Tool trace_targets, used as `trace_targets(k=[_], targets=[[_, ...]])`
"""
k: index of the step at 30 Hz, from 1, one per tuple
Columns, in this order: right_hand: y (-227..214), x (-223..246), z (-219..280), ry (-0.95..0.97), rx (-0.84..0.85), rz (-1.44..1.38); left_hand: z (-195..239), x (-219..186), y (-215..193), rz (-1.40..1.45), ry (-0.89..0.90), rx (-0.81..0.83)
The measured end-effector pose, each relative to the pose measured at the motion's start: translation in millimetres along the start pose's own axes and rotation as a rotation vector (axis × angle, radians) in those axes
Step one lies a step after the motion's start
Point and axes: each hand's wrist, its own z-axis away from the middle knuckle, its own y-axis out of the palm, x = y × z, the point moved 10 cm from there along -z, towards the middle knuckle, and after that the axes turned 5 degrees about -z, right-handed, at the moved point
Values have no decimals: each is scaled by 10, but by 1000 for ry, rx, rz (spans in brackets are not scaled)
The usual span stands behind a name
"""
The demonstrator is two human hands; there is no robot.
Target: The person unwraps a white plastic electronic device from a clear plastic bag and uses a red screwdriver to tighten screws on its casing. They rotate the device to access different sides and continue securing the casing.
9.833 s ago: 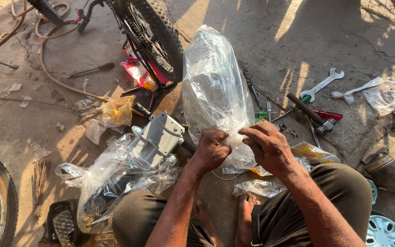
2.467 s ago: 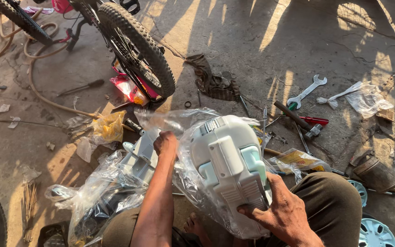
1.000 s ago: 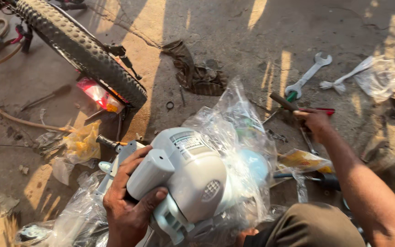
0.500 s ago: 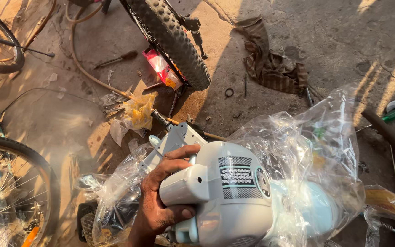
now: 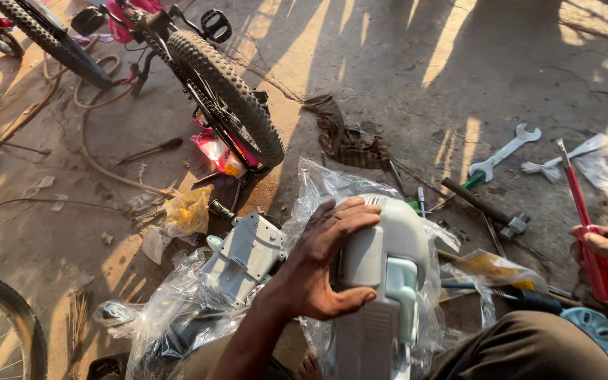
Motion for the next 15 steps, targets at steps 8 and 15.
trace_targets(k=[8, 15], targets=[[1046, 851, 1716, -73, 194, -659, 127, -406, 55, -227, 130, 78], [1916, 761, 1971, 76, 310, -782, 347, -416, -90, -356, 66, -147]])
